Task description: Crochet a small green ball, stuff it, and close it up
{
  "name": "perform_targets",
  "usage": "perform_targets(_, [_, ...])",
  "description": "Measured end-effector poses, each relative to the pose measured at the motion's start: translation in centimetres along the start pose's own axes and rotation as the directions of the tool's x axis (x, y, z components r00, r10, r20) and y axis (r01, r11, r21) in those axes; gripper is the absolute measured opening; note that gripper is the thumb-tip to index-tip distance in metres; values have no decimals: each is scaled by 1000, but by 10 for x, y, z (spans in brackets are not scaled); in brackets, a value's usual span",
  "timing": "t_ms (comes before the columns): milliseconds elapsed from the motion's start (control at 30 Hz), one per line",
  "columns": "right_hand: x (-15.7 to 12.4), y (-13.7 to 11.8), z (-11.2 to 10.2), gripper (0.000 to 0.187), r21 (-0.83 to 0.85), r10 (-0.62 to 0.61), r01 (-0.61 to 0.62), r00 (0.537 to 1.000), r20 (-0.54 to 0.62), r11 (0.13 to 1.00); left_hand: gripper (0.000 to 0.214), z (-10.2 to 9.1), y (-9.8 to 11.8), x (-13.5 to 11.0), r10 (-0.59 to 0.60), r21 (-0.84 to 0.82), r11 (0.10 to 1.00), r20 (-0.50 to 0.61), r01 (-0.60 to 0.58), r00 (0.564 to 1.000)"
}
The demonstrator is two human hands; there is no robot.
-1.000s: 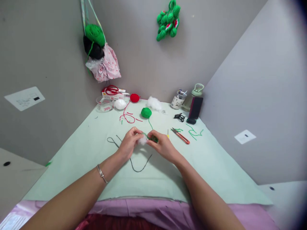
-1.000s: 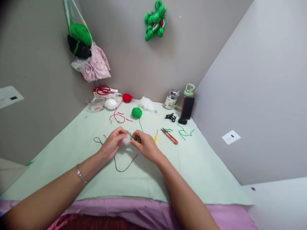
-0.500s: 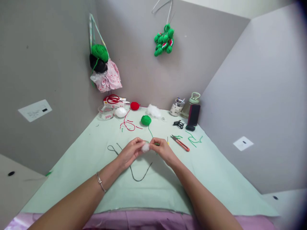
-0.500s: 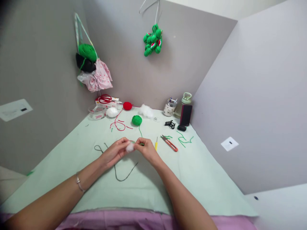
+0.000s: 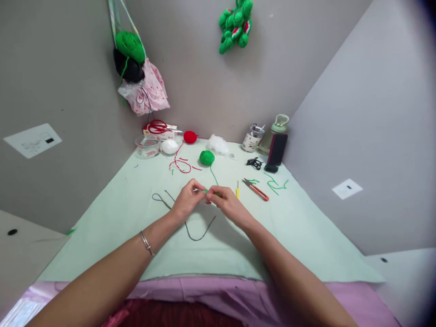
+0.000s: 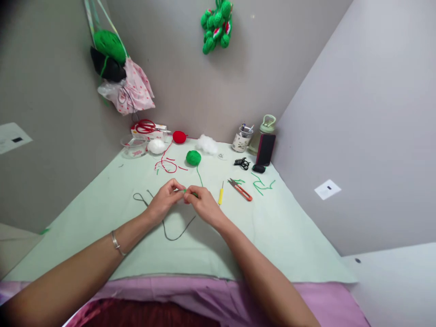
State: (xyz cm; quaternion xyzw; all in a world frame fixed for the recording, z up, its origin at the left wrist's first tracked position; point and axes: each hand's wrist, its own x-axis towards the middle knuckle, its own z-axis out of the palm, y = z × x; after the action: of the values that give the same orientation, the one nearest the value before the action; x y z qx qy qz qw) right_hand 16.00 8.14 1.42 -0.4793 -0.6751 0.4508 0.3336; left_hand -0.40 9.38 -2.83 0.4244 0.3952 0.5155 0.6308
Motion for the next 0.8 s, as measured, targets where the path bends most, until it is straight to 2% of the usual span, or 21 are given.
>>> perform_targets(233, [-2, 3, 7, 19, -50, -27, 23, 997, -74, 998, 30, 8, -1, 8, 41, 44, 998, -79, -38, 996])
perform_targets(367, [0, 9, 2, 6, -140, -86, 78, 995, -57, 987, 23, 8, -1, 7, 2, -27, 1000, -117, -5, 993])
perform_targets(500, [5, 15, -1, 10, -178, -115, 103, 991, -61, 979, 24, 6, -2, 5, -45, -111, 993, -82, 36, 996])
perform_targets(800, [17, 22, 1, 36, -54, -45, 39, 993, -112, 998, 37, 1, 1, -1, -83, -186, 978, 53, 92, 995])
